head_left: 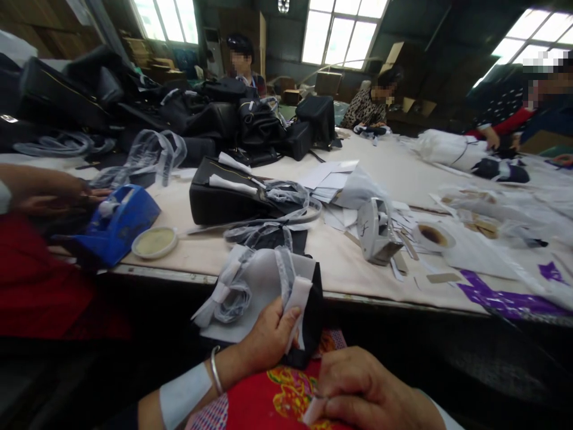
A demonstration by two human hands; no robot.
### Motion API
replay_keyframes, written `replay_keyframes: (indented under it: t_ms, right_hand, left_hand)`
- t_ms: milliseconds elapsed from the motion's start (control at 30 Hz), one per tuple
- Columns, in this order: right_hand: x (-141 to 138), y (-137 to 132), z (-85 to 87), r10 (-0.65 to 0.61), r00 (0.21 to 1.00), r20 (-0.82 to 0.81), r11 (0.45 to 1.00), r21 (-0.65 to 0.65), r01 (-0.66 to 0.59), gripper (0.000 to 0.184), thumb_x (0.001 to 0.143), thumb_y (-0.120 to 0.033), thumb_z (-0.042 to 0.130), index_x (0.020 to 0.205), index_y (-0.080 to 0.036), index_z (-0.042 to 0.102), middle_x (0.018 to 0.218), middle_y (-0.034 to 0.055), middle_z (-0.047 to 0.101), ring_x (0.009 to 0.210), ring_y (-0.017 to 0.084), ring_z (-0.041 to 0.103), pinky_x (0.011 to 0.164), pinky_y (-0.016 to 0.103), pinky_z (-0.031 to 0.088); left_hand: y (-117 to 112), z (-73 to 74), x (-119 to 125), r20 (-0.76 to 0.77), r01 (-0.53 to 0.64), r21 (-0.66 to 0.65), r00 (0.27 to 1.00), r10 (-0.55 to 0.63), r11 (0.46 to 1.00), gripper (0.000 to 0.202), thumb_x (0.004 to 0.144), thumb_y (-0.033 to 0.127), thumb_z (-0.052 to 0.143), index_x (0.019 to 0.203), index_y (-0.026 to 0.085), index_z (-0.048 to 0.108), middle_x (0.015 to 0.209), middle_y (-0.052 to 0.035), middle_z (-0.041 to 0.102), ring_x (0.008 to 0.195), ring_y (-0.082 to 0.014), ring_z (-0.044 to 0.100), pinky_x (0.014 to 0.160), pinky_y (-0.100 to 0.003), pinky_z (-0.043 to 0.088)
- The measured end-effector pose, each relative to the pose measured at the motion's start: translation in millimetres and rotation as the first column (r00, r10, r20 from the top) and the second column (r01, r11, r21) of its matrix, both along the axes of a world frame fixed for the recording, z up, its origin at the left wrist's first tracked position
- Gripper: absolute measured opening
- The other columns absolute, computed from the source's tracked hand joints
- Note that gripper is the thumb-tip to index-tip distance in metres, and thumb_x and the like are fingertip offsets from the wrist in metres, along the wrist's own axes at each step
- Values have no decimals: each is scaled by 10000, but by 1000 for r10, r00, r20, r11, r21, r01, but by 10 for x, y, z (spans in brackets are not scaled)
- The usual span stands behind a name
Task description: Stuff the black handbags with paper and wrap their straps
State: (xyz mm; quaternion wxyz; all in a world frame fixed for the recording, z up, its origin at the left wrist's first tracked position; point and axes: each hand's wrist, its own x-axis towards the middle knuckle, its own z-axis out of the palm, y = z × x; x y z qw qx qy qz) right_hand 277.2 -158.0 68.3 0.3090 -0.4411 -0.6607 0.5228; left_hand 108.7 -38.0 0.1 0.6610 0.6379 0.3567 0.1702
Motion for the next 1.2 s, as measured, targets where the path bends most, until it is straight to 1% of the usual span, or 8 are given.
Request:
replay_keyframes:
  t_ms: [167,267,400,433,500,733,967,1200]
  right_hand:
    - [114,-57,-48,41,988,151,991,-134,-21,264,983,-301,508,983,-202,754,848,27,718,743,143,610,722,218,470]
    - [221,-1,-147,-176,976,128,965,-174,197,237,934,-310,562,1034,-204,749,944,33,744,841,179,651,779,245,488]
    - [386,221,-214,-599,781,175,756,-199,624,284,831,-407,629,864,-149,743,786,44,728,710,181,628,647,260,477]
    - [407,288,-217,-646,738,196,712,-194,674,287,804,-415,640,806,-143,732,724,36,709,652,166,601,602,252,454]
    - [407,415,-216,-670,705,230,685,-175,708,269,773,-394,642,752,-138,720,658,22,677,592,141,556,549,239,411]
    - [230,682,-249,-591,757,281,751,-151,643,188,744,-272,610,736,-130,732,599,14,641,548,119,514,501,219,364]
    - [275,811,-245,-492,808,326,808,-175,563,177,720,-246,590,703,-128,720,552,-12,579,512,96,441,468,209,312]
    - [331,866,-331,-473,843,258,780,-323,536,200,683,-325,652,688,-131,702,547,-20,583,505,94,446,482,215,330]
  left_hand:
    - [-11,14,-9,58,-2,-114,998,9,993,467,932,634,465,949,171,521,589,23,576,504,-123,521,501,-237,402]
    - [-23,18,-28,136,13,-237,991,20,971,486,919,647,491,966,164,520,589,34,553,499,-107,495,500,-226,385]
    - [-45,17,-57,261,36,-393,963,74,919,472,925,627,511,992,160,511,591,40,533,512,-98,483,523,-223,371]
    - [-49,18,-65,282,41,-422,955,88,906,466,928,618,513,998,158,512,588,43,525,507,-94,473,522,-223,360]
    - [-55,22,-81,302,53,-453,948,97,890,454,938,599,510,1003,150,523,589,40,520,500,-86,451,521,-223,337]
    - [-68,34,-111,282,46,-432,955,86,901,455,947,590,500,1013,143,544,593,28,533,507,-93,458,537,-233,336]
    - [-65,83,-97,173,20,-259,985,26,966,513,912,666,496,981,157,511,607,28,551,499,-94,469,489,-217,344]
    - [-99,113,-57,146,-41,-79,988,52,996,485,918,654,474,933,171,522,591,28,540,490,-102,466,480,-224,361]
